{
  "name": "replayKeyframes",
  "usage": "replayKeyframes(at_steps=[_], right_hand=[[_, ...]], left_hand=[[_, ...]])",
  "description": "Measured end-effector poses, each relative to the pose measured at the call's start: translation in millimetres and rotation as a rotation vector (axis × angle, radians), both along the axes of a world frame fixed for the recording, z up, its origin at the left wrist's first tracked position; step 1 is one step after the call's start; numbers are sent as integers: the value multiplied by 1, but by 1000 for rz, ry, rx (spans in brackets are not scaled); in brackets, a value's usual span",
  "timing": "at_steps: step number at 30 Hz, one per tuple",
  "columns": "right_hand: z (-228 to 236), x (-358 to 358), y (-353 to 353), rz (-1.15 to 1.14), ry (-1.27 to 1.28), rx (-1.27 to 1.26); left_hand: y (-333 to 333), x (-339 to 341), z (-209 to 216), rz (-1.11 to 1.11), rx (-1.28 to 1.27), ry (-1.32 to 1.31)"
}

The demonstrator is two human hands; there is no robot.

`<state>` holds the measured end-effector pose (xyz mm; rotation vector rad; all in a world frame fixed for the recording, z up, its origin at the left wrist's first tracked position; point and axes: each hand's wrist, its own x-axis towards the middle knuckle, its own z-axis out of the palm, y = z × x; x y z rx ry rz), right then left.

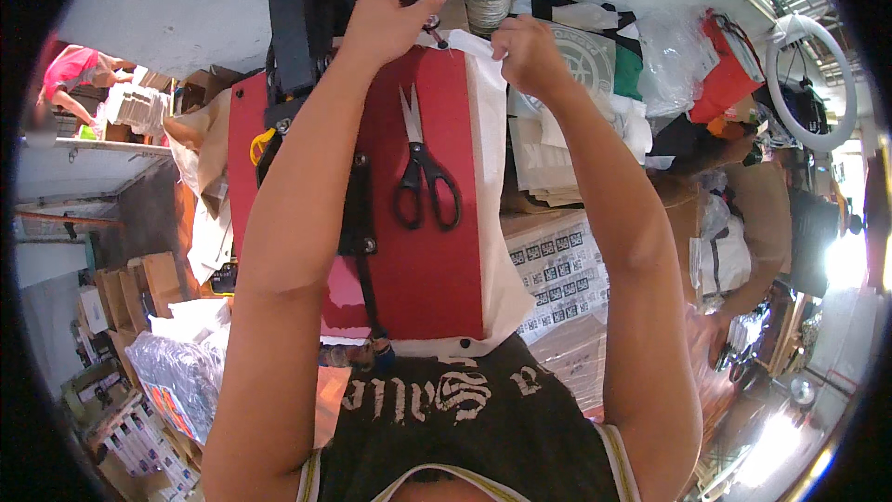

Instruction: The person assembles a tote bag by attaching grommets to a red and white fabric panel. They use scissors to trim excess material, a punch tool to create holes, and a manual press to secure metal grommets at the corners and along the edges.

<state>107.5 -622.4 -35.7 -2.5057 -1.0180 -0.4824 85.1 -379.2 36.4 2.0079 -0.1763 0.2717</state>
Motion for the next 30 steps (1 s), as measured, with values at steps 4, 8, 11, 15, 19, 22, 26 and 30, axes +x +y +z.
replayKeyframes(at_steps=[4,8,11,15,19,22,26,30], right_hand=[[-4,3,-4,18,149,24],[17,5,4,191,173,35],[80,-16,40,-5,211,600],[150,-22,63,125,38,487],[155,-8,75,193,54,353],[143,-1,76,165,55,472],[150,0,73,81,85,374],[153,3,69,125,15,368]], left_hand=[[2,2,-7,11,60,-64],[-2,6,-7,-9,56,-16],[3,6,-10,-7,120,-27],[-1,4,-4,-22,164,-29],[-3,-3,8,-40,186,43],[-2,-5,5,-140,133,55],[11,-4,-15,-36,746,49],[12,-1,-18,-190,1036,155]])
